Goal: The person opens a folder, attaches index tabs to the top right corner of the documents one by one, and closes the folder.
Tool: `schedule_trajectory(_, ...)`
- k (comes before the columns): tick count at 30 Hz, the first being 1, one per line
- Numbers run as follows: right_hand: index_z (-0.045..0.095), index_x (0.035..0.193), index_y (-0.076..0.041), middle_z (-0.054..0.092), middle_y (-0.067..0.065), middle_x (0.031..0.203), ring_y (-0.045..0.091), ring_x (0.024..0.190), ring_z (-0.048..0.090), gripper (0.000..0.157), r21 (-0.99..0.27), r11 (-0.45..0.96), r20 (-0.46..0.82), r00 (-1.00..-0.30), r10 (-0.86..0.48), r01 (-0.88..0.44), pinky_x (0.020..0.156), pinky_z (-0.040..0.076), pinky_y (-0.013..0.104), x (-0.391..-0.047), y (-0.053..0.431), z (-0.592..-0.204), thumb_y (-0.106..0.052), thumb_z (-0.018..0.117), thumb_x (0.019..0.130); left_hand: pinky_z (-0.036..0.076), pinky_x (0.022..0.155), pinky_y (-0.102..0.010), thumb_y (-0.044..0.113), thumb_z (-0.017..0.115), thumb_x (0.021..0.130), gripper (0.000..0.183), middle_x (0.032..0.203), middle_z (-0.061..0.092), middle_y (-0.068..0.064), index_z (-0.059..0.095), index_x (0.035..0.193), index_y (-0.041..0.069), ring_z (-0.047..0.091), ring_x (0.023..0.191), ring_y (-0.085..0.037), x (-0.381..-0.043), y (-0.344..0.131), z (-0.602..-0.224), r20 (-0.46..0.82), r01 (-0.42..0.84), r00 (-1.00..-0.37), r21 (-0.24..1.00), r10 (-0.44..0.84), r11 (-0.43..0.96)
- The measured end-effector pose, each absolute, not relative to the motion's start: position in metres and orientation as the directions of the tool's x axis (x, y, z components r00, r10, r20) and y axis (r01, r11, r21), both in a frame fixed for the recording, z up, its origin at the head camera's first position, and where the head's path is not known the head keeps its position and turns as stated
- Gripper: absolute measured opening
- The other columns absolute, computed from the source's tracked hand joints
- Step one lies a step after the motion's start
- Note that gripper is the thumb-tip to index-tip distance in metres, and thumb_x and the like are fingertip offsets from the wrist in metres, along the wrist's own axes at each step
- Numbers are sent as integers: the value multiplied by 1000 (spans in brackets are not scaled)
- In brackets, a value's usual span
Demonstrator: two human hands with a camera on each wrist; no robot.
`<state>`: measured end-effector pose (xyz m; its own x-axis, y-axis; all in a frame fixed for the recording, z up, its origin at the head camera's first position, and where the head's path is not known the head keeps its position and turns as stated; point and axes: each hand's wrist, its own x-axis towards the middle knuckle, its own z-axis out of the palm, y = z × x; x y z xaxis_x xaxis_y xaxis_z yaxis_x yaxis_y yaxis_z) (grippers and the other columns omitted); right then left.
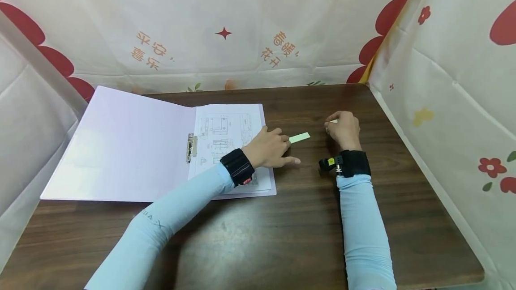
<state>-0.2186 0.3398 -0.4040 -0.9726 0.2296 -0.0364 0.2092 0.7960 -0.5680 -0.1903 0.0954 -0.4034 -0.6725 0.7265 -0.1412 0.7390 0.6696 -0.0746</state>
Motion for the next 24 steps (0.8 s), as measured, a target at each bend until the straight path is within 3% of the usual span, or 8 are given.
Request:
schedule_trajectory(4,73,114,3,64,30,128,43,115,52,29,-583,790,-9,-973,229,191,90,44,53,-217,342,-397,-21,68,98,42,104,-47,76,37,99,73,141,64,3,69,132,19,52,122,-18,-192,97,-403,-138,734,-678,-61,722,677)
schedule_trajectory(12,72,106,1,64,27,128,40,108,50,25,-590,797,34,-983,181,126,79,39,43,-214,329,-390,-22,72,97,46,103,-48,78,40,97,81,146,57,-4,55,146,16,56,129,-23,-191,89,-399,-110,719,-691,3,714,695)
schedule_trajectory(18,75,111,-1,69,25,120,36,91,58,22,-620,784,101,-994,51,-23,70,43,39,-218,304,-387,-18,71,97,48,105,-52,71,50,97,77,151,52,-10,46,152,17,57,131,-31,-174,39,-392,-141,639,-750,99,646,763)
schedule_trajectory(24,79,100,-4,75,20,107,30,83,63,13,-601,792,145,-989,-21,-105,68,44,34,-247,259,-388,-12,73,93,49,104,-56,63,60,96,70,149,55,-10,51,150,19,57,130,-34,-156,-14,-389,-171,581,-792,87,587,809)
